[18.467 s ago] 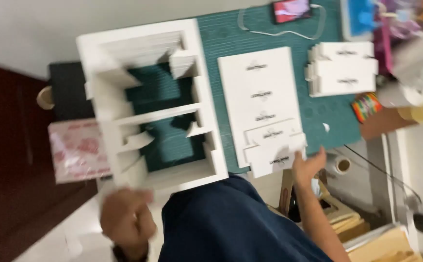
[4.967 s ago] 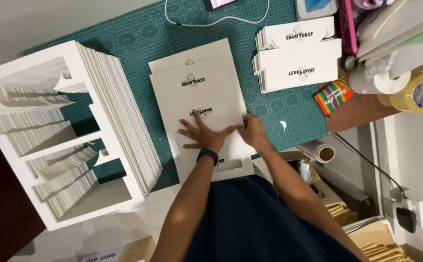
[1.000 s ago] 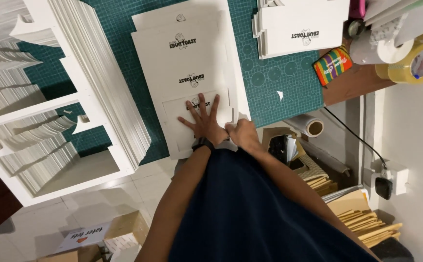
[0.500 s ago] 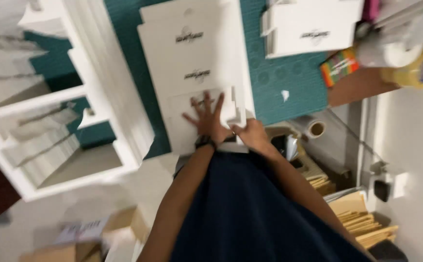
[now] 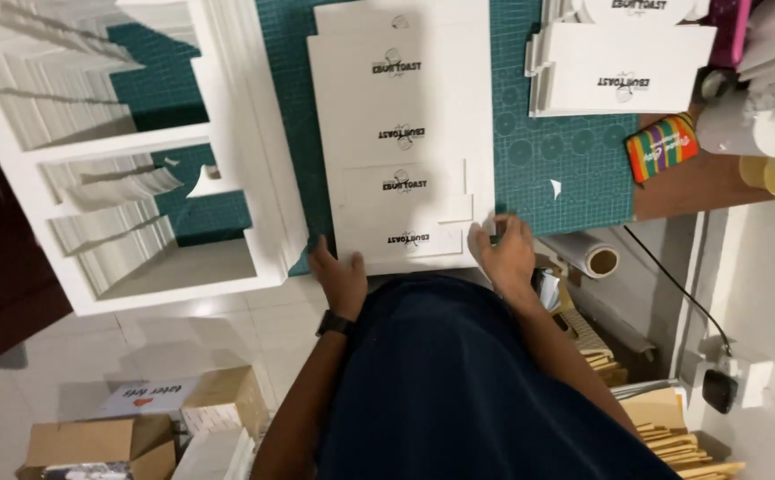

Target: The person is manually separating die-cut cardboard shapes from their waste frames and stacking the finished pieces.

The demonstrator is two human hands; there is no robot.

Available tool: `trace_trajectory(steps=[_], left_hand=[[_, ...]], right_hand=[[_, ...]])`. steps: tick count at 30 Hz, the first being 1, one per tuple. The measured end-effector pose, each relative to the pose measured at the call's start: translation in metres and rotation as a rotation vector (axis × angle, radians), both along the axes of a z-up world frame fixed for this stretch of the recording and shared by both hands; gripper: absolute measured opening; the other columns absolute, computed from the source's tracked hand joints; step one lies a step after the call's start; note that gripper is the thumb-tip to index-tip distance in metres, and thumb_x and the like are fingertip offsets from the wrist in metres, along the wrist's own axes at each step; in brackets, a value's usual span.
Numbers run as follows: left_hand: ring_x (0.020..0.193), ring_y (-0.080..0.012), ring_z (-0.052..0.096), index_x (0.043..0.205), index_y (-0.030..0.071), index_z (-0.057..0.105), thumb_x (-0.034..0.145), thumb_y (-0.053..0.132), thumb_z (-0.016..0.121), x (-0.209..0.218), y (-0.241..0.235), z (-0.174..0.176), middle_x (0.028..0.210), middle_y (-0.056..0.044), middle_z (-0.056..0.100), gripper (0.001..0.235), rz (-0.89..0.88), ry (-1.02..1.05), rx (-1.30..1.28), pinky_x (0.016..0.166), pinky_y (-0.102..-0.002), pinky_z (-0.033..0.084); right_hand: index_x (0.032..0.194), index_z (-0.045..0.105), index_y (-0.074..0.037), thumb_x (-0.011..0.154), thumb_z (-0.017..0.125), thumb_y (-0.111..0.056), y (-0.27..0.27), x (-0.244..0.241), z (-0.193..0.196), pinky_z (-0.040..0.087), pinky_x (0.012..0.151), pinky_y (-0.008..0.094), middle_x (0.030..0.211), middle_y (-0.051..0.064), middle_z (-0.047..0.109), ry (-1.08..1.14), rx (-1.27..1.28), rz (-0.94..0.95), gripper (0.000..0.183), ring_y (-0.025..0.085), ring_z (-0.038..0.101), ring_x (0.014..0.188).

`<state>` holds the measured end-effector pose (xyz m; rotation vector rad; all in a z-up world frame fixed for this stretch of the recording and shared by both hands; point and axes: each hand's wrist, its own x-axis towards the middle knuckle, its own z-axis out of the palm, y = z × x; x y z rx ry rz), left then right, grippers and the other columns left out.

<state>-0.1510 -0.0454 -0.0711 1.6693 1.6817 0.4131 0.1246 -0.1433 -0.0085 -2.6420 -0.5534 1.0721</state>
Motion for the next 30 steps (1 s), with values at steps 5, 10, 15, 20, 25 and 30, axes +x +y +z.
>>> trace_trajectory(steps=[5,10,15,20,25,30], left_hand=[[0.133,-0.0368,0.054,0.147,0.011,0.048,0.086,0.032,0.079,0.006,0.023,0.032,0.139,-0.017,0.055,0.072,0.241,-0.097,-0.477,0.109,-0.052,0.045],[0.090,-0.0327,0.075,0.097,0.016,0.081,0.087,0.054,0.068,0.015,0.053,0.026,0.084,-0.008,0.076,0.042,-0.230,0.054,-0.659,0.071,-0.045,0.057],[0.070,-0.0306,0.072,0.104,0.002,0.067,0.095,0.045,0.055,0.038,0.043,0.050,0.072,-0.015,0.071,0.046,-0.439,0.269,-0.446,0.057,-0.043,0.055],[0.083,-0.0380,0.076,0.122,-0.002,0.068,0.096,0.040,0.051,0.035,0.048,0.068,0.082,-0.020,0.074,0.052,-0.615,0.272,-0.370,0.063,-0.047,0.059],[0.113,-0.0395,0.069,0.119,0.002,0.072,0.094,0.063,0.056,0.011,0.055,0.088,0.110,-0.021,0.075,0.068,-0.244,-0.045,-0.763,0.089,-0.049,0.057],[0.117,-0.0405,0.067,0.120,0.000,0.072,0.095,0.068,0.050,0.013,0.048,0.057,0.114,-0.023,0.074,0.076,-0.264,0.034,-0.769,0.092,-0.051,0.056]], right_hand=[[0.111,0.067,-0.021,0.097,0.060,-0.048,0.062,-0.046,0.022,0.056,0.088,0.051,0.105,0.015,0.075,0.092,0.069,0.105,0.031,0.039,0.071,0.107],[0.065,0.069,-0.004,0.079,0.078,-0.050,0.129,-0.083,-0.014,0.048,0.035,0.030,0.050,0.014,0.062,0.618,-0.041,0.187,0.049,0.019,0.057,0.037],[0.057,0.068,-0.005,0.079,0.077,-0.037,0.143,-0.090,0.005,0.045,0.031,0.030,0.046,0.012,0.061,0.501,-0.100,0.248,0.041,0.017,0.056,0.033],[0.056,0.071,-0.006,0.081,0.068,-0.029,0.142,-0.087,0.018,0.043,0.031,0.030,0.046,0.011,0.063,0.466,-0.084,0.280,0.034,0.018,0.059,0.033],[0.060,0.067,-0.001,0.084,0.072,-0.031,0.113,-0.075,0.040,0.043,0.039,0.030,0.048,0.014,0.057,0.694,-0.019,0.401,0.038,0.020,0.055,0.040],[0.079,0.069,-0.002,0.079,0.082,-0.041,0.112,-0.079,0.030,0.050,0.047,0.034,0.061,0.012,0.068,0.548,-0.150,0.542,0.041,0.023,0.064,0.044]])
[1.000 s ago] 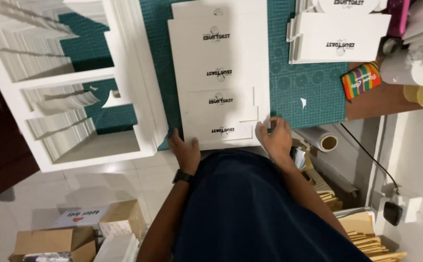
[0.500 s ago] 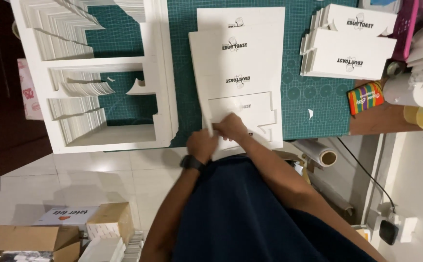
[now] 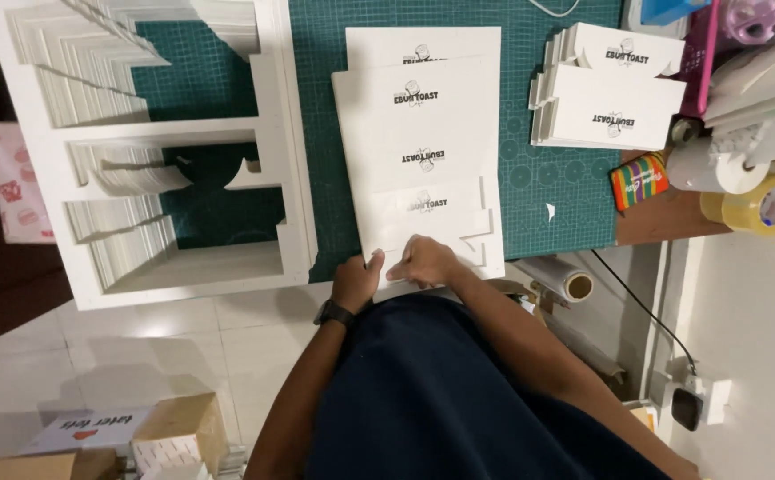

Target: The person is manually separating die-cut cardboard shapes from their waste frames and stacking the finished pieces.

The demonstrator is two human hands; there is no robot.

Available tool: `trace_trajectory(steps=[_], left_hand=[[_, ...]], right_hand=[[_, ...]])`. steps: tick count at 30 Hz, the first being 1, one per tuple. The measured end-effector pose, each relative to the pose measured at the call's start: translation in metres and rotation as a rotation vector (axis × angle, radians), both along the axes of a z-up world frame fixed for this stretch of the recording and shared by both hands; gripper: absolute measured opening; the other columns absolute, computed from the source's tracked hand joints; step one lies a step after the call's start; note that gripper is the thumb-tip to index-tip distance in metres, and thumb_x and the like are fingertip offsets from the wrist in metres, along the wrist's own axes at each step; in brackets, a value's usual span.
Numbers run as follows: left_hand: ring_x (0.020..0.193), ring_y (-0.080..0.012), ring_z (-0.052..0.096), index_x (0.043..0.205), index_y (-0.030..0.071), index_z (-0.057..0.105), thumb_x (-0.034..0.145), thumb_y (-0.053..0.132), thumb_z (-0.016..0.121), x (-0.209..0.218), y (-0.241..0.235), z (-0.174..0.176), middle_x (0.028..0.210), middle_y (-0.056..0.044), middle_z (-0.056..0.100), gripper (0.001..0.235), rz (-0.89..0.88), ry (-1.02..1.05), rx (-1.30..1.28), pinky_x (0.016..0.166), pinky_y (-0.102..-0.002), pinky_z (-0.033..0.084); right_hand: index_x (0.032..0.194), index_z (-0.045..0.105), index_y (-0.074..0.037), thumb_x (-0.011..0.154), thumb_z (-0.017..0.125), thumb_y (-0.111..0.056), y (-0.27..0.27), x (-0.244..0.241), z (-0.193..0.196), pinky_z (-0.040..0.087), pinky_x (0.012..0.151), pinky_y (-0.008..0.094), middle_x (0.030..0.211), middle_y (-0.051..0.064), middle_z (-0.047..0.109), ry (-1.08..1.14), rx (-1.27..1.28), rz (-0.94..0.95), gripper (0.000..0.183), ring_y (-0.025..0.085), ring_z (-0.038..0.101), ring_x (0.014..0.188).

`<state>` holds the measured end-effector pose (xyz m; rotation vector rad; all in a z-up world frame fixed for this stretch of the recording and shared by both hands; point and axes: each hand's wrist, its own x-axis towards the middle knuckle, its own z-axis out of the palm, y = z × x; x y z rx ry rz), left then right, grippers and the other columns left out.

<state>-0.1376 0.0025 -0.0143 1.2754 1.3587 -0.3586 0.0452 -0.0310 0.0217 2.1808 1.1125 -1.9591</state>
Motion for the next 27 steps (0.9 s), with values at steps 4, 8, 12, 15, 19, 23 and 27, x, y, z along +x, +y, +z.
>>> trace_trajectory(steps=[4,8,12,15,19,23,27], left_hand=[[0.122,-0.0402,0.065,0.123,0.001,0.071,0.096,0.068,0.049,0.005,-0.002,-0.009,0.120,-0.023,0.073,0.075,-0.001,0.098,-0.038,0.098,-0.052,0.055],[0.120,-0.0401,0.066,0.116,0.000,0.074,0.096,0.063,0.052,0.015,-0.004,-0.002,0.114,-0.022,0.074,0.070,0.038,0.098,-0.002,0.096,-0.052,0.056],[0.097,-0.0412,0.074,0.100,-0.001,0.077,0.099,0.048,0.052,0.025,-0.020,-0.003,0.093,-0.024,0.077,0.054,-0.114,0.168,0.257,0.080,-0.050,0.061],[0.091,-0.0442,0.074,0.088,0.001,0.077,0.095,0.055,0.054,0.009,-0.022,-0.028,0.083,-0.023,0.075,0.059,-0.069,0.102,0.272,0.075,-0.052,0.060],[0.093,-0.0492,0.072,0.085,-0.003,0.073,0.095,0.049,0.059,0.021,0.005,0.013,0.082,-0.027,0.073,0.054,-0.021,0.080,0.239,0.075,-0.053,0.059],[0.103,-0.0486,0.069,0.096,0.001,0.074,0.094,0.056,0.059,0.030,0.039,0.002,0.092,-0.026,0.074,0.057,-0.015,0.086,0.244,0.084,-0.057,0.056],[0.096,-0.0420,0.074,0.092,0.004,0.077,0.090,0.062,0.060,0.034,0.042,-0.024,0.087,-0.019,0.076,0.061,-0.047,0.114,0.201,0.074,-0.051,0.058]], right_hand=[[0.091,0.065,-0.009,0.079,0.080,-0.046,-0.005,-0.003,-0.018,0.052,0.056,0.036,0.062,0.009,0.070,-0.088,-0.022,0.022,0.042,0.026,0.066,0.048],[0.088,0.074,-0.010,0.080,0.075,-0.046,0.002,-0.010,-0.015,0.058,0.076,0.042,0.072,0.010,0.076,-0.217,-0.036,0.086,0.036,0.034,0.076,0.074],[0.096,0.073,-0.014,0.077,0.076,-0.053,0.000,-0.011,-0.017,0.057,0.088,0.045,0.084,0.010,0.076,-0.260,-0.061,0.095,0.043,0.033,0.076,0.091],[0.092,0.073,-0.016,0.076,0.077,-0.054,0.001,-0.009,-0.011,0.057,0.086,0.042,0.077,0.006,0.075,-0.215,-0.063,0.072,0.041,0.030,0.076,0.084],[0.093,0.074,-0.015,0.074,0.082,-0.052,0.013,0.006,0.009,0.056,0.089,0.043,0.081,0.006,0.077,-0.118,-0.047,-0.070,0.042,0.031,0.077,0.088],[0.093,0.076,-0.012,0.078,0.078,-0.056,0.032,0.011,0.005,0.054,0.092,0.046,0.083,0.010,0.077,-0.104,0.004,-0.099,0.046,0.033,0.076,0.091],[0.095,0.078,-0.013,0.078,0.070,-0.043,0.040,0.011,-0.007,0.056,0.090,0.049,0.084,0.011,0.076,-0.228,-0.003,0.047,0.035,0.036,0.076,0.093]])
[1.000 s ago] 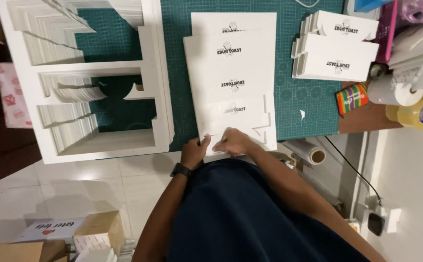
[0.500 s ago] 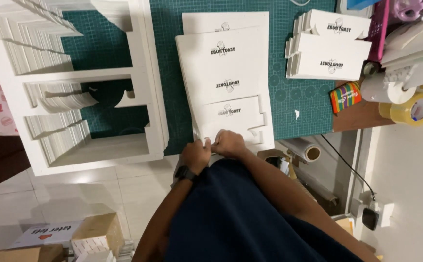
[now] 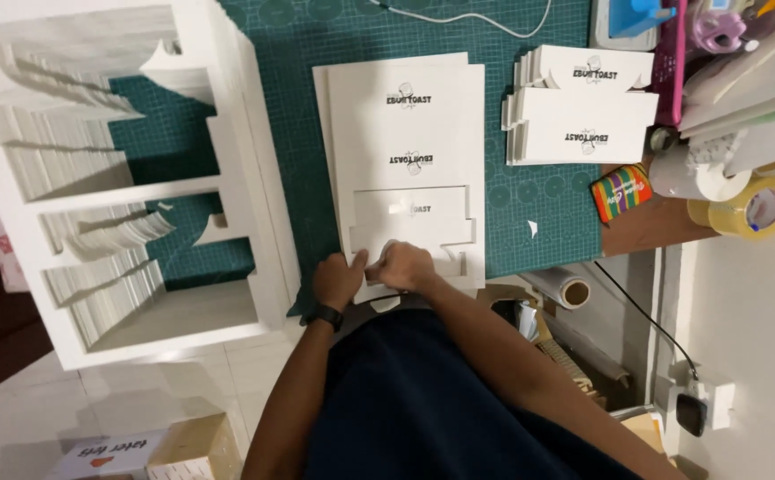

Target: The person is manually separating die-cut cardboard shapes from their waste frames and stacking the finished pieces.

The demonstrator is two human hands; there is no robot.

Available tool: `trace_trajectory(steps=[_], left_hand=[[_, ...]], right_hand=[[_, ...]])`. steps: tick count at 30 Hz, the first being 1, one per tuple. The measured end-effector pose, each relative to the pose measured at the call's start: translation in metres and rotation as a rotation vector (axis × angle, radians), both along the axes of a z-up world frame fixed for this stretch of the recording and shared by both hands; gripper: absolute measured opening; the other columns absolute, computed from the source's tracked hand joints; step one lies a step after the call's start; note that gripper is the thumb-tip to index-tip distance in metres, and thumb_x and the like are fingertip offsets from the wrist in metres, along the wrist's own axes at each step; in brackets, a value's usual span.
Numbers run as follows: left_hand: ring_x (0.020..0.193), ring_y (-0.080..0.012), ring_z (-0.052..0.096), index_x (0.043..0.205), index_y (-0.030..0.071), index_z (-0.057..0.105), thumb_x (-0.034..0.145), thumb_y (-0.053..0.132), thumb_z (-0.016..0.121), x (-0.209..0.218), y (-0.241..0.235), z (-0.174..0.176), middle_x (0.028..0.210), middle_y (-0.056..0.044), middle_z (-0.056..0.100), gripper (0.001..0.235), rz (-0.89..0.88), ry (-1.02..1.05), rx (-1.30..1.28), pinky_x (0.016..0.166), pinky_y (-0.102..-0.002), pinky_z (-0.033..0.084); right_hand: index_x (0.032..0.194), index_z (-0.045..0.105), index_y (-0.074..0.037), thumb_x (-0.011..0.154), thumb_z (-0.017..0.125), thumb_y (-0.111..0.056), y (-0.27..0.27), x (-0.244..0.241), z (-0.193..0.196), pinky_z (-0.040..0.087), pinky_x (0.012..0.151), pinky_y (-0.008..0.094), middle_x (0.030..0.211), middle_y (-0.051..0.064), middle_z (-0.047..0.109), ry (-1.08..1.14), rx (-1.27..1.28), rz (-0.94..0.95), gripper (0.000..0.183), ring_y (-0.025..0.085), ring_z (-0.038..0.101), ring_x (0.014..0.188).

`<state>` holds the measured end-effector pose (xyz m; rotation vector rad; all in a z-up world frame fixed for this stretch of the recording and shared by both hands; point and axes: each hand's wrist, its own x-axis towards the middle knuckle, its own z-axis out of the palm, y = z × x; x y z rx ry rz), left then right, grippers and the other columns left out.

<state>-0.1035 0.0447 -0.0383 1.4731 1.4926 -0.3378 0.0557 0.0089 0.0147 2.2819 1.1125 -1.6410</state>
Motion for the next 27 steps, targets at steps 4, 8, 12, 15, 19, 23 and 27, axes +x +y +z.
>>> trace_trajectory(steps=[4,8,12,15,19,23,27], left_hand=[[0.056,-0.0302,0.072,0.067,0.012,0.071,0.098,0.037,0.053,0.027,-0.047,0.004,0.060,-0.011,0.069,0.043,-0.361,0.091,0.653,0.049,-0.039,0.055],[0.069,-0.0351,0.075,0.070,0.008,0.072,0.101,0.044,0.049,0.014,-0.018,0.023,0.069,-0.015,0.074,0.053,-0.252,-0.008,0.414,0.061,-0.047,0.059],[0.107,-0.0434,0.071,0.111,0.003,0.076,0.091,0.065,0.052,0.003,0.005,0.016,0.103,-0.023,0.076,0.069,-0.100,0.081,-0.072,0.088,-0.055,0.057],[0.104,-0.0442,0.071,0.103,0.000,0.076,0.089,0.068,0.051,0.012,0.003,0.012,0.098,-0.024,0.075,0.074,-0.077,0.128,-0.076,0.083,-0.055,0.057],[0.081,-0.0373,0.076,0.089,0.000,0.077,0.098,0.046,0.052,0.024,-0.019,0.008,0.081,-0.021,0.075,0.053,-0.235,0.142,0.169,0.068,-0.044,0.061],[0.079,-0.0416,0.074,0.081,-0.005,0.074,0.090,0.046,0.065,0.004,-0.020,-0.024,0.072,-0.025,0.071,0.053,-0.025,-0.014,0.123,0.059,-0.046,0.055],[0.058,-0.0159,0.056,0.061,-0.001,0.067,0.083,0.041,0.079,-0.002,-0.009,-0.027,0.054,-0.006,0.057,0.049,0.240,-0.229,-0.080,0.045,-0.033,0.041]], right_hand=[[0.100,0.076,-0.010,0.080,0.065,-0.032,-0.007,-0.007,-0.009,0.057,0.092,0.051,0.089,0.013,0.077,-0.025,0.085,-0.028,0.032,0.037,0.075,0.097],[0.097,0.076,-0.017,0.081,0.064,-0.036,-0.010,0.000,-0.031,0.058,0.091,0.047,0.089,0.009,0.077,-0.067,0.086,0.015,0.028,0.035,0.076,0.097],[0.102,0.073,-0.017,0.078,0.072,-0.049,0.006,0.009,0.003,0.054,0.094,0.040,0.079,0.003,0.076,0.085,-0.090,0.024,0.039,0.023,0.077,0.080],[0.085,0.073,-0.019,0.077,0.073,-0.049,0.006,0.007,-0.011,0.055,0.084,0.038,0.064,-0.001,0.071,0.068,-0.111,0.043,0.031,0.022,0.076,0.069],[0.062,0.073,-0.021,0.076,0.070,-0.036,-0.003,0.001,-0.038,0.053,0.070,0.037,0.049,-0.004,0.064,0.016,-0.142,0.058,0.021,0.023,0.069,0.053],[0.066,0.075,-0.019,0.072,0.066,-0.026,0.019,0.006,-0.001,0.053,0.068,0.037,0.052,0.001,0.066,0.070,-0.185,0.017,0.014,0.024,0.070,0.054],[0.071,0.077,-0.017,0.074,0.063,-0.023,0.027,0.007,0.019,0.054,0.075,0.036,0.054,0.003,0.067,0.058,-0.218,0.002,0.016,0.025,0.073,0.062]])
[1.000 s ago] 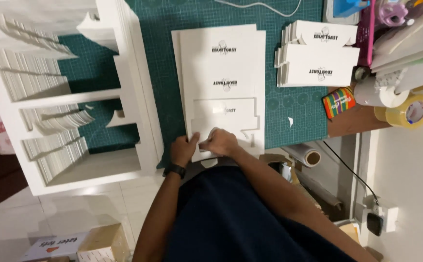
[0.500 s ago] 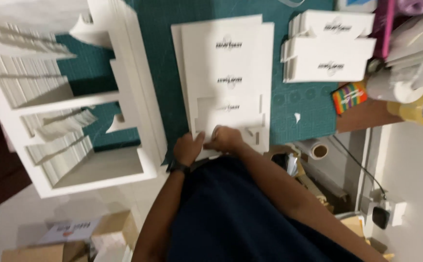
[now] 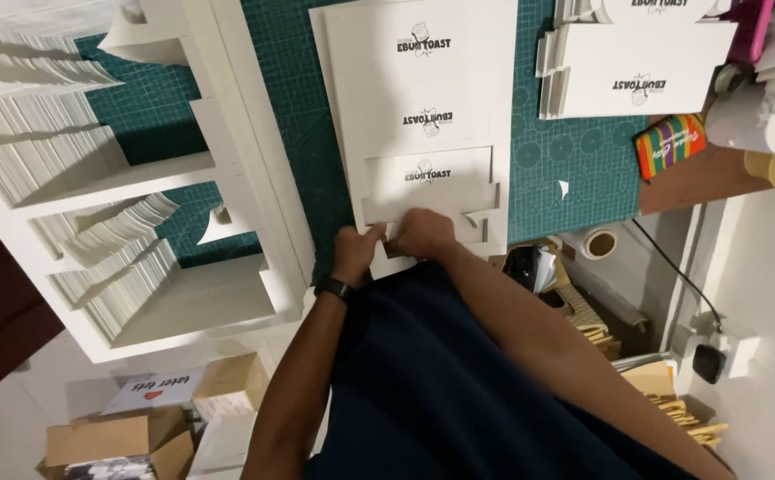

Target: The person is manually separating die-cut cardboard shapes from their waste frames and stacking the finished pieces.

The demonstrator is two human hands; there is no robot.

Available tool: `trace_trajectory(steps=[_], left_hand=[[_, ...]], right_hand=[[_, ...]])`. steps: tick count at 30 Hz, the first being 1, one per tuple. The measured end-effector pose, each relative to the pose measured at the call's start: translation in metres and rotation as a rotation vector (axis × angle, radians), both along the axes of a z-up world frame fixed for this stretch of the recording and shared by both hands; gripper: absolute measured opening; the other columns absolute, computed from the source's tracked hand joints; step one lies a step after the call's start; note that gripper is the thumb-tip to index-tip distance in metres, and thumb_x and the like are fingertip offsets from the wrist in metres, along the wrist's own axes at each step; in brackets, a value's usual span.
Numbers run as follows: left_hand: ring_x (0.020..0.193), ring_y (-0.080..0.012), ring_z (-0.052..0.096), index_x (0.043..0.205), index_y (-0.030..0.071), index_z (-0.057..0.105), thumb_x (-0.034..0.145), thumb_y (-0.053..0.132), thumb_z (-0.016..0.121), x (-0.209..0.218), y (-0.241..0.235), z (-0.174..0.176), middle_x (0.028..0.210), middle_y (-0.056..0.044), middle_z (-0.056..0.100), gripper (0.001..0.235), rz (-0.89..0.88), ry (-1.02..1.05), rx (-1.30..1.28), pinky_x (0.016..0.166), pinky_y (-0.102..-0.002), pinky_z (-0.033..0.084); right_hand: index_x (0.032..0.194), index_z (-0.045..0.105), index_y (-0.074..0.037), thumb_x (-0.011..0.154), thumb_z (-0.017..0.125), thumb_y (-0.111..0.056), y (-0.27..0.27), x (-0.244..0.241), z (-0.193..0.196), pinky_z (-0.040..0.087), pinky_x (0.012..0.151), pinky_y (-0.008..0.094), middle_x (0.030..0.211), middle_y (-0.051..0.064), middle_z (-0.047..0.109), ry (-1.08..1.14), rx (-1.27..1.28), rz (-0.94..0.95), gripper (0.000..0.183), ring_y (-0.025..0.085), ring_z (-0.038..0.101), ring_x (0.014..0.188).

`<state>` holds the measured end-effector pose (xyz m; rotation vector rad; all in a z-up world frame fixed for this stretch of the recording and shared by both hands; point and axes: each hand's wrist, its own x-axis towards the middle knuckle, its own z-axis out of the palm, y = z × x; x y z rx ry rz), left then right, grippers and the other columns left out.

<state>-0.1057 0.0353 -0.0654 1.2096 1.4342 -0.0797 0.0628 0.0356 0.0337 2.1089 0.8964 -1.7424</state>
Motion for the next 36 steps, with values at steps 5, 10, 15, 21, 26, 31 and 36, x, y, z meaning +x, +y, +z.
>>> trace_trajectory(steps=[5,10,15,21,26,31,36], left_hand=[[0.053,-0.0192,0.060,0.066,0.000,0.069,0.091,0.036,0.071,0.004,0.001,0.020,0.056,-0.012,0.065,0.044,-0.141,0.136,0.046,0.044,-0.034,0.040],[0.048,-0.0150,0.054,0.058,0.006,0.065,0.088,0.034,0.078,-0.005,-0.002,0.002,0.050,-0.004,0.060,0.043,-0.020,-0.026,0.037,0.040,-0.031,0.041],[0.042,-0.0274,0.060,0.067,0.003,0.070,0.091,0.041,0.069,0.041,0.001,0.101,0.047,-0.014,0.058,0.045,-0.406,0.039,0.559,0.038,-0.037,0.038],[0.060,-0.0428,0.069,0.065,-0.004,0.066,0.088,0.047,0.073,0.025,0.013,0.067,0.056,-0.025,0.062,0.056,-0.407,-0.006,0.409,0.047,-0.047,0.042],[0.054,-0.0193,0.052,0.059,-0.005,0.060,0.086,0.041,0.077,0.035,0.037,0.083,0.052,-0.019,0.055,0.056,-0.243,-0.008,0.172,0.048,-0.040,0.039],[0.050,-0.0155,0.050,0.055,0.008,0.061,0.082,0.036,0.084,0.048,0.039,0.142,0.050,-0.004,0.057,0.045,0.044,-0.173,-0.078,0.049,-0.031,0.041],[0.060,-0.0190,0.065,0.077,0.003,0.068,0.088,0.041,0.084,0.031,0.035,0.093,0.069,-0.009,0.067,0.042,0.289,-0.280,-0.329,0.057,-0.032,0.054]], right_hand=[[0.066,0.075,-0.020,0.075,0.061,-0.029,-0.011,0.000,-0.025,0.055,0.074,0.037,0.051,0.000,0.066,-0.020,0.023,0.016,0.019,0.024,0.074,0.063],[0.079,0.078,-0.019,0.073,0.065,-0.028,-0.019,0.001,-0.033,0.055,0.077,0.039,0.071,0.004,0.075,-0.066,0.113,-0.009,0.017,0.028,0.076,0.081],[0.090,0.077,-0.004,0.074,0.069,-0.009,-0.122,-0.025,-0.193,0.056,0.086,0.044,0.084,0.014,0.076,-0.081,0.674,-0.194,0.019,0.035,0.070,0.103],[0.140,0.055,-0.003,0.083,0.064,-0.036,-0.052,0.001,-0.129,0.044,0.112,0.057,0.135,0.020,0.062,0.009,0.332,0.109,0.067,0.041,0.054,0.133],[0.090,0.080,-0.013,0.073,0.075,-0.036,-0.029,0.027,-0.082,0.056,0.071,0.048,0.078,0.009,0.076,0.118,0.226,0.020,0.029,0.034,0.076,0.087],[0.110,0.076,-0.009,0.091,0.073,-0.028,-0.078,0.072,0.035,0.059,0.076,0.051,0.105,0.022,0.076,0.172,0.658,-0.366,0.027,0.043,0.074,0.096],[0.131,0.064,-0.016,0.068,0.086,-0.058,-0.117,0.091,0.084,0.031,0.112,0.071,0.146,0.017,0.052,-0.122,0.683,0.240,0.079,0.046,0.041,0.142]])
